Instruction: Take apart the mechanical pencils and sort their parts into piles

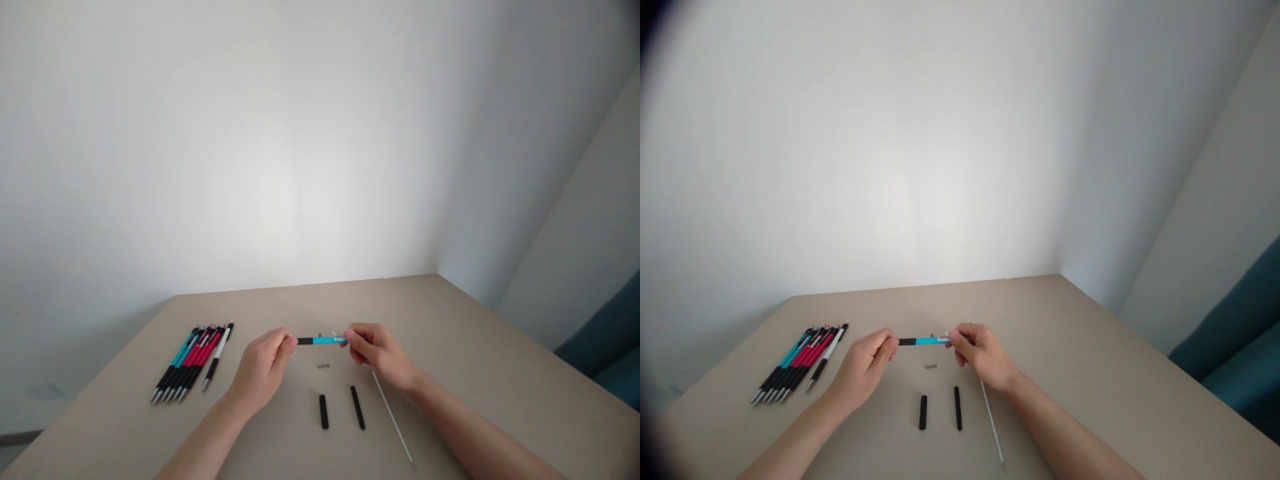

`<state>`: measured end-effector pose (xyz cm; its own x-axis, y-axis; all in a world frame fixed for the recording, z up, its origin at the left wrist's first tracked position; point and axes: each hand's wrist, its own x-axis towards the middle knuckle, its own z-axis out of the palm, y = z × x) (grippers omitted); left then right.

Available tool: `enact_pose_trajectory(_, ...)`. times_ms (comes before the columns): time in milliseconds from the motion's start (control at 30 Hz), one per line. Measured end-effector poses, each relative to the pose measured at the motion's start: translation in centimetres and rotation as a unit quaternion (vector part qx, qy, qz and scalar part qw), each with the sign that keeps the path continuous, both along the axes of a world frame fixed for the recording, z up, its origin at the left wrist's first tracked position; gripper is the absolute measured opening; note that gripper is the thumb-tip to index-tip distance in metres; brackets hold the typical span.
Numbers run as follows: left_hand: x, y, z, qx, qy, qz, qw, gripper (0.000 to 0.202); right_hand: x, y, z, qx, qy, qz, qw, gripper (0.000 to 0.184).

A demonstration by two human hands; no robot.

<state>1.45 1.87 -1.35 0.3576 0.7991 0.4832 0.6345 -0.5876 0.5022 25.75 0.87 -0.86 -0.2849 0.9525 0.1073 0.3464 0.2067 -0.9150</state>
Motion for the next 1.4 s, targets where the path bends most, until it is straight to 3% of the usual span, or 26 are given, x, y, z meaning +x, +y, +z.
enact_pose_trajectory(100, 0.21, -0.22, 0.01, -0.013, 0.000, -0.007, 1.000, 0.027, 0.02, 0.18, -0.11, 0.001, 0.007, -0.017, 1.000, 0.047)
enact_pose_trajectory(333, 0.25, -0.29, -0.19, -0.019, -0.012, -0.022, 1.000, 0.043, 0.01, 0.27, 0.04, 0.069, 0.033, -0.038, 0.996, 0.032)
enact_pose_trajectory(500, 0.31, -0.11, -0.15, -0.017, -0.017, -0.014, 1.000, 0.023, -0.23, 0.04, 0.17, 0.011, 0.001, -0.001, 1.000, 0.043)
enact_pose_trajectory(633, 0.25, 0.10, -0.50, -0.011, -0.042, -0.008, 0.999, 0.015, -0.27, -0.20, 0.40, 0.058, -0.044, 0.000, 0.997, 0.045)
enact_pose_trajectory(867, 0.06, 0.12, -0.52, -0.006, -0.018, -0.033, 0.999, 0.031, -0.15, -0.33, 0.61, 0.103, -0.066, -0.015, 0.992, 0.037)
enact_pose_trajectory(1100, 0.37, 0.03, 0.14, 0.017, -0.071, -0.056, 0.996, 0.021, -0.11, -0.50, 0.43, 0.000, -0.071, 0.053, 0.996, 0.050)
enact_pose_trajectory(1400, 0.20, -0.09, 0.01, 0.004, -0.051, -0.056, 0.997, 0.025, 0.15, -0.50, 0.83, 0.112, -0.052, -0.005, 0.992, 0.026)
